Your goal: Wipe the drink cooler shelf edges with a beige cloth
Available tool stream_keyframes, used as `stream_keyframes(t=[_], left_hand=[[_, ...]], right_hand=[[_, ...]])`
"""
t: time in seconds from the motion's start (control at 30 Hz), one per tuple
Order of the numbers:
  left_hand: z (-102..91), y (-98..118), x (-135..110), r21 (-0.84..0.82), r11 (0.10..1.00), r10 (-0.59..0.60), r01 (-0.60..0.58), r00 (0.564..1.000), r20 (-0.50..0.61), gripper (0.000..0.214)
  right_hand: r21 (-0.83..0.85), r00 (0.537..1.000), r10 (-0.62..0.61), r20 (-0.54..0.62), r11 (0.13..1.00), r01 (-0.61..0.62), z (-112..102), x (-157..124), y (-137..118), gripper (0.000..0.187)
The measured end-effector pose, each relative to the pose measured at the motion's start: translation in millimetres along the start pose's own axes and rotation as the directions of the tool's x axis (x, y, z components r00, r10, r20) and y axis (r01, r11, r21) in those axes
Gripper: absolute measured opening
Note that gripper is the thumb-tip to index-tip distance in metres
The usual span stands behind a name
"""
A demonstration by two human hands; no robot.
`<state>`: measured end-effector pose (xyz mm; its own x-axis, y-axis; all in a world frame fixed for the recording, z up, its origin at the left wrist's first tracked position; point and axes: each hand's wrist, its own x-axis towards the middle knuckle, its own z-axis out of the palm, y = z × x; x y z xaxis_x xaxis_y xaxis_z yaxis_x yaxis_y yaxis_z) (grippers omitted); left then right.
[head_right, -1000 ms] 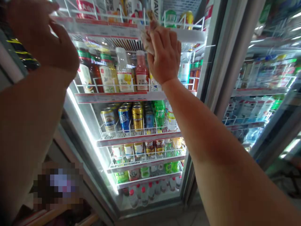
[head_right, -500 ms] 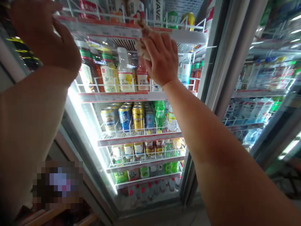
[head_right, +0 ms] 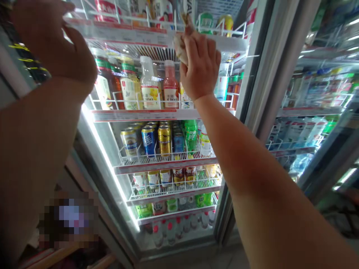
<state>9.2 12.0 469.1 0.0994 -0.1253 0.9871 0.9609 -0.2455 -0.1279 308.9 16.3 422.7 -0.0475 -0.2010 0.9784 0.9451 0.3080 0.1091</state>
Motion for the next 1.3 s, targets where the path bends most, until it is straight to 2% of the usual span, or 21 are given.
stream_keyframes(t=[0.07,0.17,0.23,0.3,0.37,0.4,0.47,0.53,0.57,0.6,0.67,0.73,0.77,0.9,1.07,1.13,1.23,1.3], left_hand=[[1.2,-1,-1,-0.006,1.0,0.025,-0.025,1.0,-0.012,0.039],[3.4,-2,0,0.011,0.999,0.04,-0.039,0.999,-0.026,0.042],[3.5,-2,1,0.029,0.999,0.021,-0.02,1.0,-0.012,0.042],[2.5,-1,1,0.044,0.999,-0.005,0.005,1.0,0.015,0.041],[1.8,-1,2,0.042,0.999,-0.005,0.004,1.0,0.023,0.042],[1.7,-1,2,0.034,0.999,0.006,-0.007,1.0,0.022,0.043],[2.2,-2,2,0.014,0.999,0.03,-0.03,1.0,0.003,0.045],[3.3,-3,1,0.004,1.0,0.031,-0.031,0.999,-0.016,0.043],[3.8,-3,0,0.005,1.0,0.029,-0.029,0.999,-0.019,0.042],[4.3,-4,0,0.005,1.0,0.031,-0.031,0.999,-0.02,0.041],[4.8,-4,-1,-0.007,0.999,0.042,-0.042,0.999,-0.027,0.041],[4.4,-4,-1,-0.032,0.998,0.044,-0.045,0.999,-0.028,0.04],[3.7,-3,0,-0.039,0.999,0.036,-0.037,0.999,-0.027,0.04],[-2.7,5,1,0.044,0.999,-0.022,0.021,0.999,0.034,0.041],[-9.8,13,2,0.114,0.992,-0.056,0.046,0.995,0.084,0.041],[-9.8,13,2,0.103,0.994,-0.056,0.048,0.995,0.08,0.041],[-8.0,11,2,0.091,0.995,-0.05,0.043,0.996,0.072,0.042],[-6.6,10,2,0.096,0.994,-0.054,0.047,0.996,0.076,0.043]], right_hand=[[0.021,0.997,-0.065,0.049,0.998,0.064,-1,0,0,0.039],[0.082,0.953,-0.255,0.162,0.966,0.245,-5,-1,-2,0.036],[0.07,0.961,-0.224,0.163,0.974,0.215,-5,-1,-2,0.036],[0.027,0.993,-0.07,0.096,0.997,0.068,-3,0,-1,0.035],[0.004,0.998,0.045,0.037,0.999,-0.045,-1,0,0,0.038],[0.004,0.999,0.038,0.039,0.999,-0.038,-1,0,0,0.038],[0.023,0.991,-0.093,0.097,0.996,0.091,-3,0,-1,0.037],[0.05,0.96,-0.234,0.156,0.972,0.229,-4,-1,-2,0.035],[0.053,0.954,-0.256,0.154,0.967,0.251,-4,-1,-2,0.034],[0.042,0.961,-0.241,0.137,0.971,0.237,-4,-1,-1,0.035],[-0.003,0.99,-0.125,0.061,0.992,0.125,-1,-2,0,0.038],[-0.022,0.999,-0.042,0.007,0.999,0.042,0,-2,0,0.039],[-0.019,0.999,-0.052,0.018,0.998,0.052,0,-2,0,0.038],[0.022,0.968,-0.224,0.115,0.975,0.223,-2,-2,-1,0.035],[0.0,0.997,-0.064,0.042,0.998,0.064,-3,-2,0,0.04],[0.024,0.987,-0.14,0.082,0.99,0.138,-4,-2,1,0.037],[0.053,0.946,-0.274,0.175,0.962,0.269,-6,-2,0,0.035],[0.038,0.962,-0.213,0.172,0.977,0.21,-5,-1,-1,0.036]])
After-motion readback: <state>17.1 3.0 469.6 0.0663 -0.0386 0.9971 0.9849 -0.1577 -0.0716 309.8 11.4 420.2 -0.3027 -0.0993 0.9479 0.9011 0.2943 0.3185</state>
